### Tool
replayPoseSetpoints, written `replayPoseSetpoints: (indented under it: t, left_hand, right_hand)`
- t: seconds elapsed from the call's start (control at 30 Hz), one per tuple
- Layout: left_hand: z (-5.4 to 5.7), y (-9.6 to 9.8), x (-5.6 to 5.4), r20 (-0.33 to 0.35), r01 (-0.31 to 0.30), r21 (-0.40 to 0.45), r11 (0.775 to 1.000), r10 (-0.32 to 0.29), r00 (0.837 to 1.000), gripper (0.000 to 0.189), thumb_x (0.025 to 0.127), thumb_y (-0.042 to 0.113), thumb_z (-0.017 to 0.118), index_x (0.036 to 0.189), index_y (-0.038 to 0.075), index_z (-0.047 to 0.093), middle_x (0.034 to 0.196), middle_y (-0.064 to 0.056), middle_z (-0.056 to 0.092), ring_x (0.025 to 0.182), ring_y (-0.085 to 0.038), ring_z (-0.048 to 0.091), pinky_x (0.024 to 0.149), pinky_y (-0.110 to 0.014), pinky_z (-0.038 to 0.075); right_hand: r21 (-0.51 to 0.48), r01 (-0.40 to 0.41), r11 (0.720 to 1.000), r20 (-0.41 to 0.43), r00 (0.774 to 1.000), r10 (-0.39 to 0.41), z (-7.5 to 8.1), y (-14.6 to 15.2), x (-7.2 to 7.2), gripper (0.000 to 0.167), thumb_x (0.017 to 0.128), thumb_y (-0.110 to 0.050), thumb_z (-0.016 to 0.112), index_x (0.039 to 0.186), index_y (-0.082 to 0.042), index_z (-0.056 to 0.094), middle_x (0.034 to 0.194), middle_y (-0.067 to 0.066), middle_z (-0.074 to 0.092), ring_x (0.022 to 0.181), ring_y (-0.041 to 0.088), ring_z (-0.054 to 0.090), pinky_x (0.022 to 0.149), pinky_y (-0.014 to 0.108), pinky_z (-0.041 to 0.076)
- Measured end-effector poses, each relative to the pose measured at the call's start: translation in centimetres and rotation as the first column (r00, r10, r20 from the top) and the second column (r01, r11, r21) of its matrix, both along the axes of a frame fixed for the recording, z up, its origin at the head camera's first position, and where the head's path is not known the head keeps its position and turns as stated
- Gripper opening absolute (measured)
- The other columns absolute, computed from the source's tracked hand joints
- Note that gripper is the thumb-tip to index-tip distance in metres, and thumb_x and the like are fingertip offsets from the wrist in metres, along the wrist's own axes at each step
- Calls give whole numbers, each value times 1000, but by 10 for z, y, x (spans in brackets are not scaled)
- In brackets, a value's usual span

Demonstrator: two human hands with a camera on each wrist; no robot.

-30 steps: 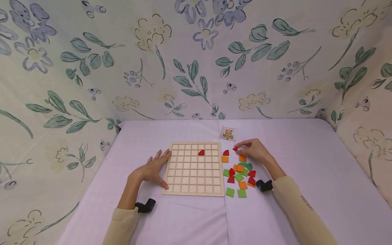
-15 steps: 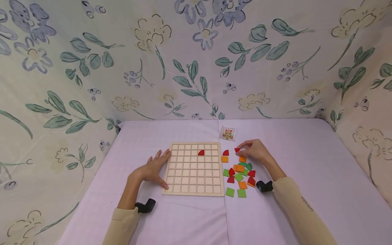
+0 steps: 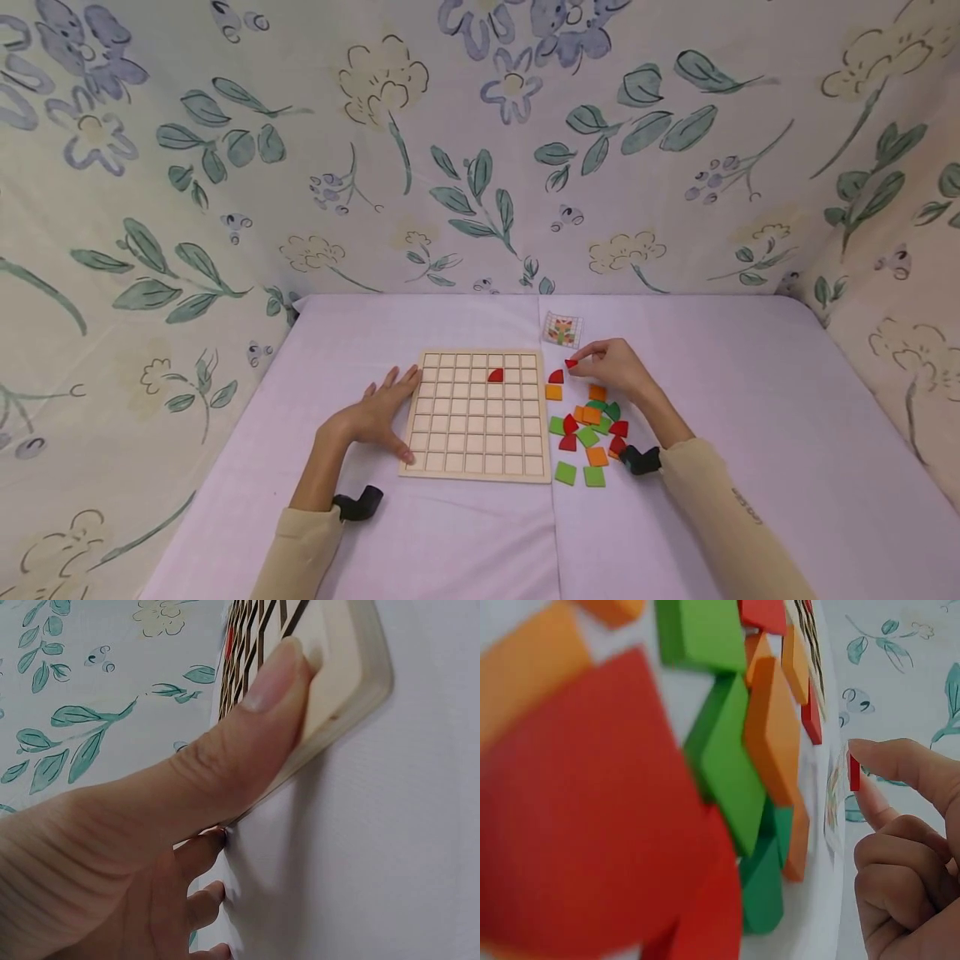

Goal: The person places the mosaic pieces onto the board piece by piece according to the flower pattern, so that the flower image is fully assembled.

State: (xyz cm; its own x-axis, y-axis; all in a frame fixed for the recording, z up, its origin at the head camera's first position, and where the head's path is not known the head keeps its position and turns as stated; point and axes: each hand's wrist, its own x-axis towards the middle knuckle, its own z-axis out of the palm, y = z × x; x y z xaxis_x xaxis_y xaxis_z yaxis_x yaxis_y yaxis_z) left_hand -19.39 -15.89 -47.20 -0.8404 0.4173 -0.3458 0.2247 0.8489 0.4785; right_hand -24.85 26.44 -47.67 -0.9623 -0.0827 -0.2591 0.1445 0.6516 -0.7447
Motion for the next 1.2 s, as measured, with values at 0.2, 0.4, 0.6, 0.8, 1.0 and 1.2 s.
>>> replayPoseSetpoints:
  t: [0.2,0.4,0.6,0.8,1.0,1.2]
  left_hand:
    - [-1,-1,-1,17,-12,8,1000,12,1000,144,58,38,101,167,12,11,176,-5,2,163,-36,-8,131,-64,-1]
    - [0,-2,-1,14,-3,8,1000,3,1000,143,60,38,100,168,13,10,177,-4,1,163,-35,-9,131,-63,-2]
    - [0,0,-1,8,-5,5,1000,5,1000,144,59,39,100,168,13,9,177,-5,2,163,-35,-8,131,-63,-1]
    - [1,1,-1,6,-2,-3,1000,2,1000,144,59,40,100,168,13,9,177,-5,2,163,-36,-7,131,-63,-1]
    - [2,1,-1,7,0,-13,1000,1,1000,145,59,41,100,168,13,8,177,-4,1,163,-35,-8,131,-62,-1]
    - [0,1,-1,6,-7,-18,1000,7,1000,145,58,42,100,168,14,9,177,-3,1,163,-35,-8,131,-62,-1]
  right_hand:
    - [-70,-61,996,-49,997,58,10,-39,3,33,89,-25,81,114,-4,76,59,-4,27,54,15,27,52,26,23]
    - [-121,-145,982,-59,989,139,9,-84,1,23,86,-22,84,105,-9,80,57,-4,29,53,15,23,51,25,22]
    - [-194,-186,963,-66,982,177,-1,-116,-3,21,85,-17,86,103,-6,80,52,-6,30,51,12,22,50,24,24]
    - [-219,-190,957,-72,981,178,-8,-132,-6,20,85,-12,84,103,-5,79,51,-6,34,49,11,24,49,24,26]
    - [-234,-169,958,-62,985,158,-13,-136,-8,19,84,-10,86,101,-5,80,50,-5,42,48,11,26,48,23,26]
    - [-228,-172,958,-60,985,162,-14,-137,-9,22,84,-12,86,104,-5,79,52,-4,47,48,10,30,47,23,27]
